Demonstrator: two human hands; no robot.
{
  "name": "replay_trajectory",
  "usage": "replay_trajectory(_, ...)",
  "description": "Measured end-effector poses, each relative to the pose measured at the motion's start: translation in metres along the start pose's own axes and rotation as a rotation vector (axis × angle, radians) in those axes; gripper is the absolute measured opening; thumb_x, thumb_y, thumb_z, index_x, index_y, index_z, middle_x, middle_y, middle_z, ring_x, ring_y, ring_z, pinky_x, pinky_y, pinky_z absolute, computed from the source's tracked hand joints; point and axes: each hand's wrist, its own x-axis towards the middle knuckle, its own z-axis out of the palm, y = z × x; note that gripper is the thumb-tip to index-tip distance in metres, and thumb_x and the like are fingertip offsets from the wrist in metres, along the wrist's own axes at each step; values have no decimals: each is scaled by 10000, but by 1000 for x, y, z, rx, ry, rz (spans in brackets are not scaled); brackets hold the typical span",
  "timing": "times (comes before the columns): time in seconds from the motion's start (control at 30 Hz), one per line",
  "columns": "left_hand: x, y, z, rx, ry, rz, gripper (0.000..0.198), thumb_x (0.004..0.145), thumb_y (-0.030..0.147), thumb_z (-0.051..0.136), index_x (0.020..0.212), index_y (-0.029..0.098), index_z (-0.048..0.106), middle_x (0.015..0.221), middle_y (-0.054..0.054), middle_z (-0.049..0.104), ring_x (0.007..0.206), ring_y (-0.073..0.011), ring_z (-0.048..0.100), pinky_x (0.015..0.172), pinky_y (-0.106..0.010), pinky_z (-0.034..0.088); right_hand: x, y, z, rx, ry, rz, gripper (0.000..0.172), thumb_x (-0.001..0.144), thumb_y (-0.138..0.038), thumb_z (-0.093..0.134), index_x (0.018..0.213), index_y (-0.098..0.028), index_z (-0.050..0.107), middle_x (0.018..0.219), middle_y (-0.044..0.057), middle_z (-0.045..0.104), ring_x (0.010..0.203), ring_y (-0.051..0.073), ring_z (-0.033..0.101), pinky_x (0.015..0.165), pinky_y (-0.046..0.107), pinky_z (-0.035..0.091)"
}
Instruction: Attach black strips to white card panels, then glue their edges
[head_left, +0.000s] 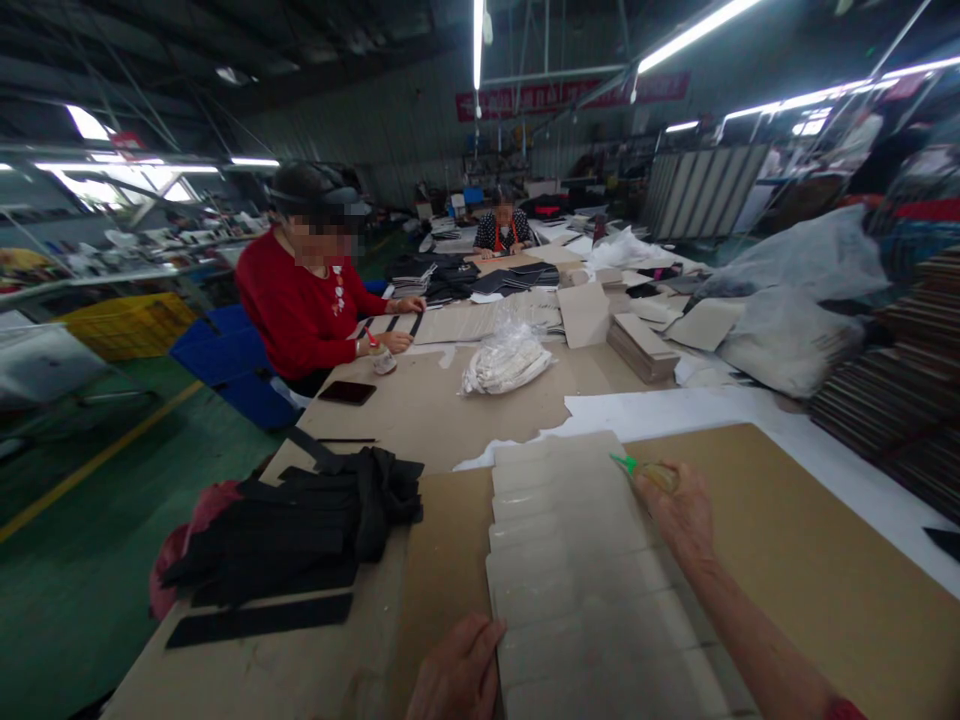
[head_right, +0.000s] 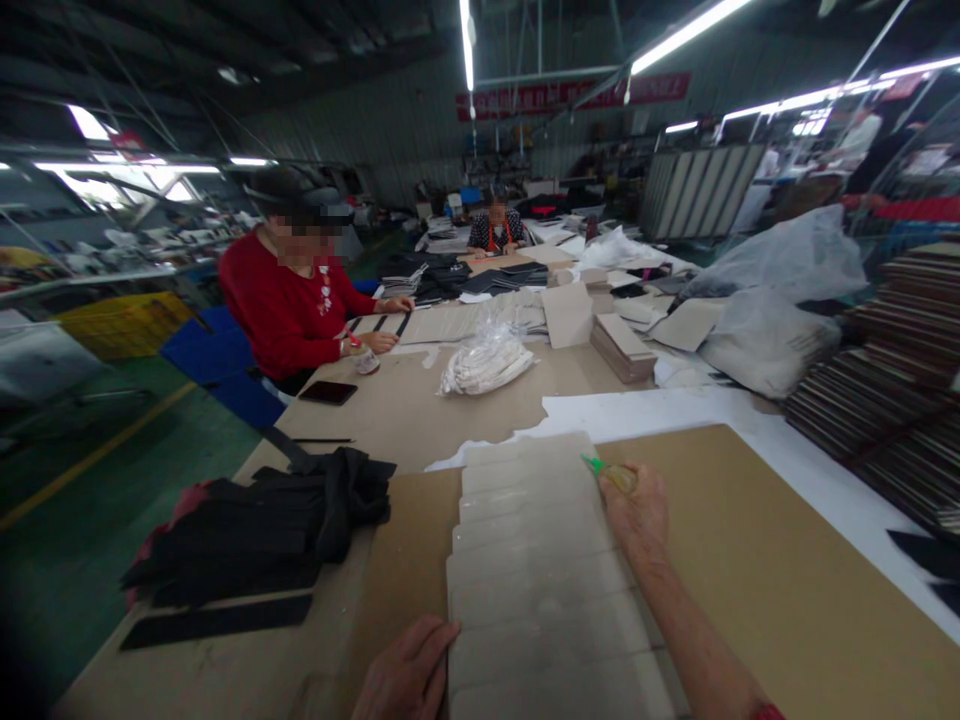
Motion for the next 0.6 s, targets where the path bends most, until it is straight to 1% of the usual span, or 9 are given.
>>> replay_trajectory(0.13,3,2,-4,-1,-13,-3,370,867,142,469,1196,269,580,1039,-21,724,897,-146,723,780,-207,602,-2,2,4,-4,-40,-54,477,696,-560,623,993,-189,574,1019,116,575,995,312,516,917,503,432)
replay_trajectory(0.3,1,2,-3,-24,-39,-13,359,870,139,476,1189,261,587,1045,-27,722,912,-147,718,797,-216,601,-1,4,4,-34,-7,-77,447,740,-564,603,995,-198,562,1011,122,571,1015,331,496,917,512,417)
replay_trajectory(0.5,-2,-1,2,2,-30,-4,378,866,149,488,1208,276,586,1072,-18,723,928,-153,722,792,-222,608,-2,2,7,-42,-54,-135,427,755,-545,598,998,-194,567,1001,117,573,992,325,518,899,491,431)
replay_trajectory(0.6,-1,0,1,0,-36,-11,357,870,159,492,1194,276,588,1061,-17,723,912,-151,722,779,-218,607,0,3,6,-56,-26,-139,423,766,-552,576,990,-193,557,1002,132,577,1012,345,501,923,516,409)
